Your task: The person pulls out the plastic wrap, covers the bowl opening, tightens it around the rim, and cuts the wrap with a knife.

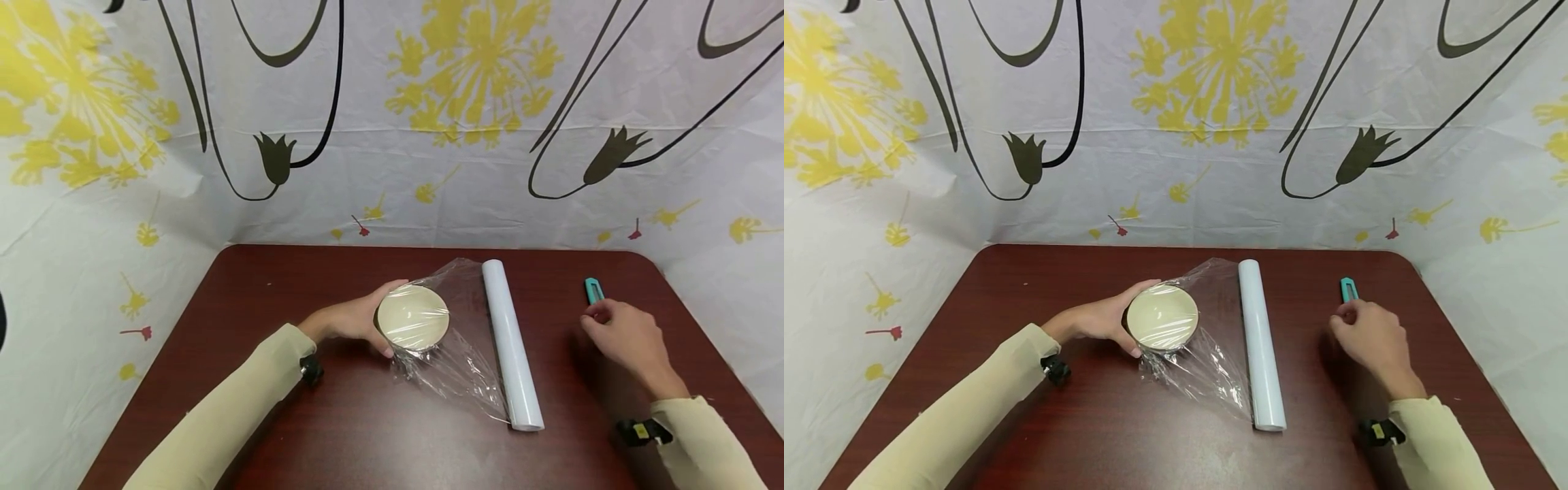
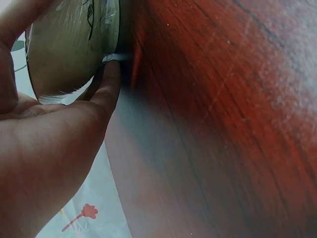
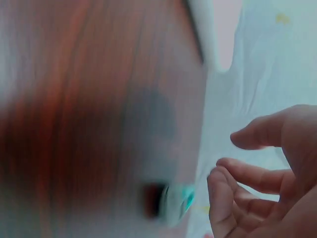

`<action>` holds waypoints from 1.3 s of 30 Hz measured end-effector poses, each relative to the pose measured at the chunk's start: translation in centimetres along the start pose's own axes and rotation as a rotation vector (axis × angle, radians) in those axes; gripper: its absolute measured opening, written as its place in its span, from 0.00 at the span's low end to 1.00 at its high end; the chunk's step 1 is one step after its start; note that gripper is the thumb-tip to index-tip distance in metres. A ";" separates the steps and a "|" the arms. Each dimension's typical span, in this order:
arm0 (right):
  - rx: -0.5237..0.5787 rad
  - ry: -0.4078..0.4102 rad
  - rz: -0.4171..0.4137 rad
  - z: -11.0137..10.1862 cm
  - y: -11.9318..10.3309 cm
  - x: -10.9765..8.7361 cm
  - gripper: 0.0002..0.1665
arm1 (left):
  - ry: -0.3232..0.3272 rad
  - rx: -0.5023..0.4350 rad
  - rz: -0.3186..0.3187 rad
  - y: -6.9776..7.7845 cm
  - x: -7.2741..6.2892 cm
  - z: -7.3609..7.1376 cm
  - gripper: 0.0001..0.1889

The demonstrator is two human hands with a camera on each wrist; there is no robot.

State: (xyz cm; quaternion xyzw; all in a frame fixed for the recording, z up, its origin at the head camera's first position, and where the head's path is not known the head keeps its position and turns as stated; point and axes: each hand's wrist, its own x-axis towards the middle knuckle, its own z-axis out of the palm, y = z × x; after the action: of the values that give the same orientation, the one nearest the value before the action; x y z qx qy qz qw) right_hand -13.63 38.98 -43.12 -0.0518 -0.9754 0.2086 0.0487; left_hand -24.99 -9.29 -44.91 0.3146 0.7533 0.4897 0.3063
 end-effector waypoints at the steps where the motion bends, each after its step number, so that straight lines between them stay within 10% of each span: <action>1: -0.003 0.000 0.028 -0.2 0.8 0.3 0.25 | 0.000 0.000 -0.002 0.0 0.0 0.0 0.73; 18: 0.012 -0.164 0.219 -0.8 4.8 2.1 0.38 | 0.000 -0.012 0.005 -0.2 0.1 0.1 0.72; 39: 0.213 -0.268 0.190 -1.8 4.4 2.7 0.32 | 0.008 -0.026 -0.010 0.1 -0.1 0.3 0.73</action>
State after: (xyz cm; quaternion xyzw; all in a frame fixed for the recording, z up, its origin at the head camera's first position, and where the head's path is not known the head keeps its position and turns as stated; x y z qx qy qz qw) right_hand -15.73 44.06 -43.10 -0.1097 -0.9363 0.3195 -0.0964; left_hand -24.67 -9.19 -44.90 0.3048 0.7498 0.4989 0.3099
